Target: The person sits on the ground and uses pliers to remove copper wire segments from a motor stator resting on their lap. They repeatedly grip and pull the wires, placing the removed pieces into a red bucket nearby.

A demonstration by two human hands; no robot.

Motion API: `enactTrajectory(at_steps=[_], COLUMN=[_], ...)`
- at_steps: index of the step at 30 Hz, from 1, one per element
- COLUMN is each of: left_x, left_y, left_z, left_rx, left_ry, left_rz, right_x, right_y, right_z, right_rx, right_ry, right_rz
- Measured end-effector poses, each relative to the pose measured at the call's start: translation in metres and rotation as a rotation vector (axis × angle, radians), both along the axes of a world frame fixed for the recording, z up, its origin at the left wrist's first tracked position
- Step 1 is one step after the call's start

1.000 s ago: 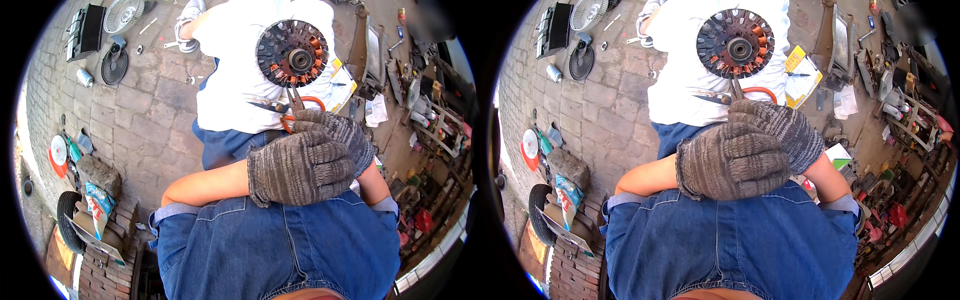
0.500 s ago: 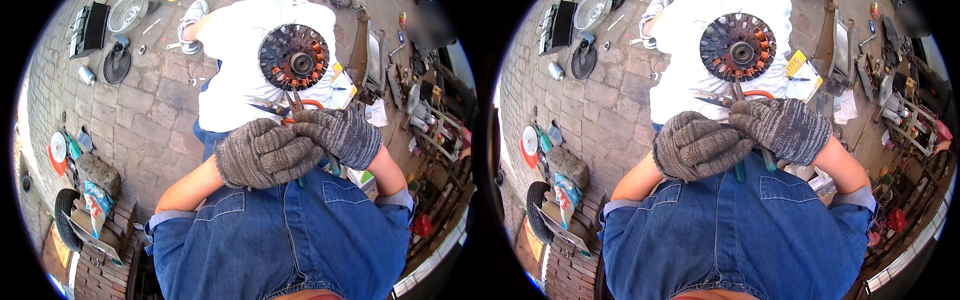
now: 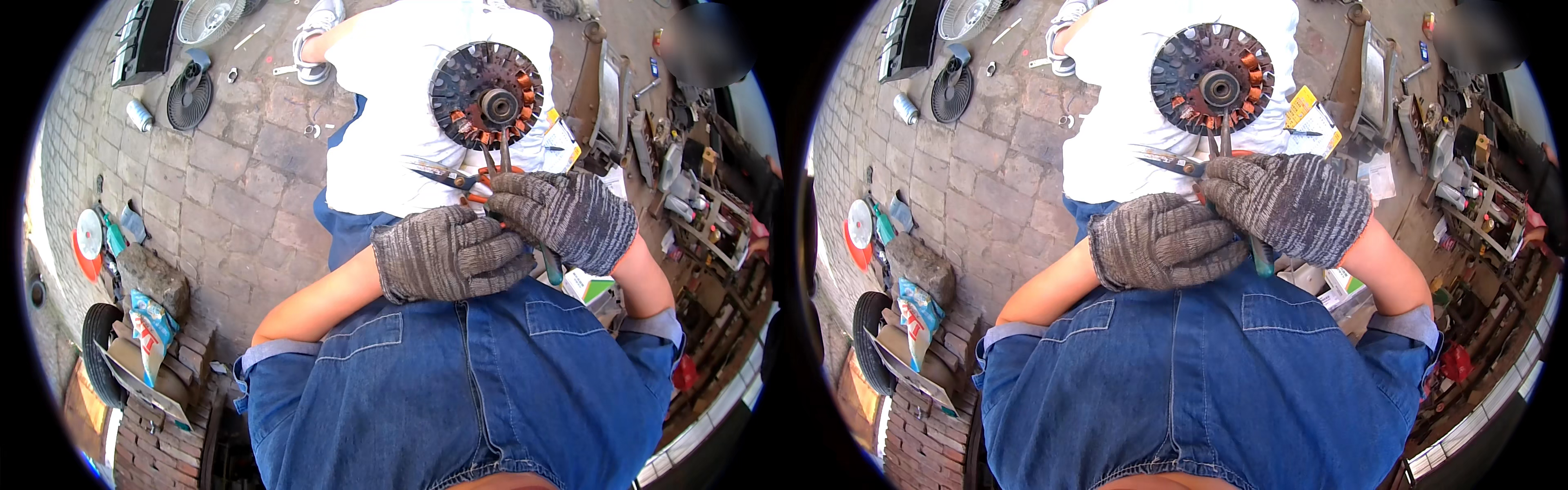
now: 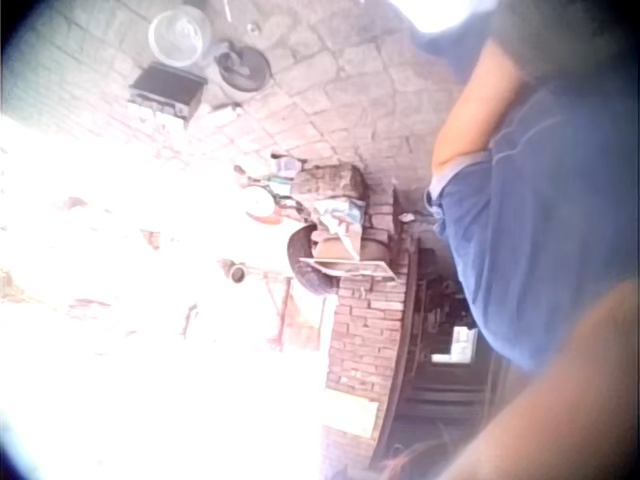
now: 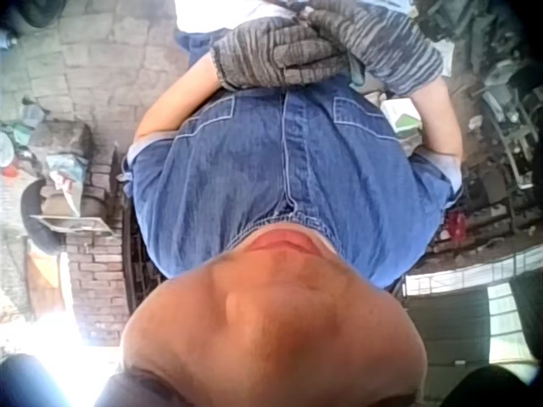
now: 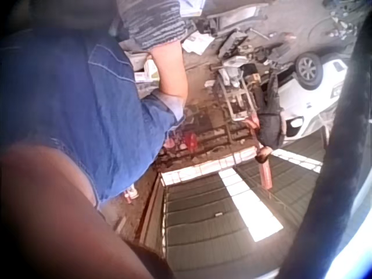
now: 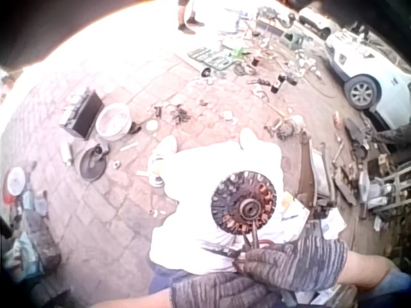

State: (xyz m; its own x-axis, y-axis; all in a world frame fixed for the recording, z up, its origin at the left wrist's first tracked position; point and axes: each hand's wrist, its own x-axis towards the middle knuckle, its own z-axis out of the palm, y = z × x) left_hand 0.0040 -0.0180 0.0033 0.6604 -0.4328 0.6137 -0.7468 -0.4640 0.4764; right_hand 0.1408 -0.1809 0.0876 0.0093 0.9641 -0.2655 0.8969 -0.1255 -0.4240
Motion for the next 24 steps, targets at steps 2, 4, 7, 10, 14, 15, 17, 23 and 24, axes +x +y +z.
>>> enactTrajectory(at_steps=[2, 4, 7, 10, 14, 15, 17, 23, 24], left_x=[-0.002, -0.004, -0.005, -0.009, -0.016, -0.018, -0.018, -0.008, -0.006], left_y=[0.000, 0.001, -0.003, -0.009, -0.016, -0.017, -0.018, -0.023, -0.023], left_z=[0.000, -0.001, -0.003, -0.006, -0.014, -0.014, -0.010, -0.007, -0.007], left_rx=[0.042, 0.064, 0.062, 0.065, 0.058, 0.055, -0.029, -0.166, -0.175], left_ry=[0.016, 0.039, 0.079, 0.106, 0.092, 0.088, 0.076, -0.019, -0.054], left_rz=[-0.008, -0.033, -0.062, -0.048, -0.090, -0.093, -0.117, -0.102, -0.096], right_x=[-0.003, -0.006, -0.008, -0.007, -0.007, -0.008, -0.007, -0.012, -0.012], right_y=[0.001, 0.001, 0.001, 0.003, 0.003, 0.003, 0.006, 0.008, 0.008], right_z=[0.002, 0.002, -0.001, -0.001, -0.003, -0.004, 0.002, 0.007, 0.008], right_rx=[-0.033, -0.056, -0.069, -0.071, -0.097, -0.095, -0.102, -0.078, -0.092], right_ry=[-0.020, -0.028, -0.030, -0.035, -0.004, 0.013, -0.005, -0.109, -0.111], right_rz=[0.003, 0.009, 0.017, 0.026, 0.052, 0.062, 0.097, 0.078, 0.069])
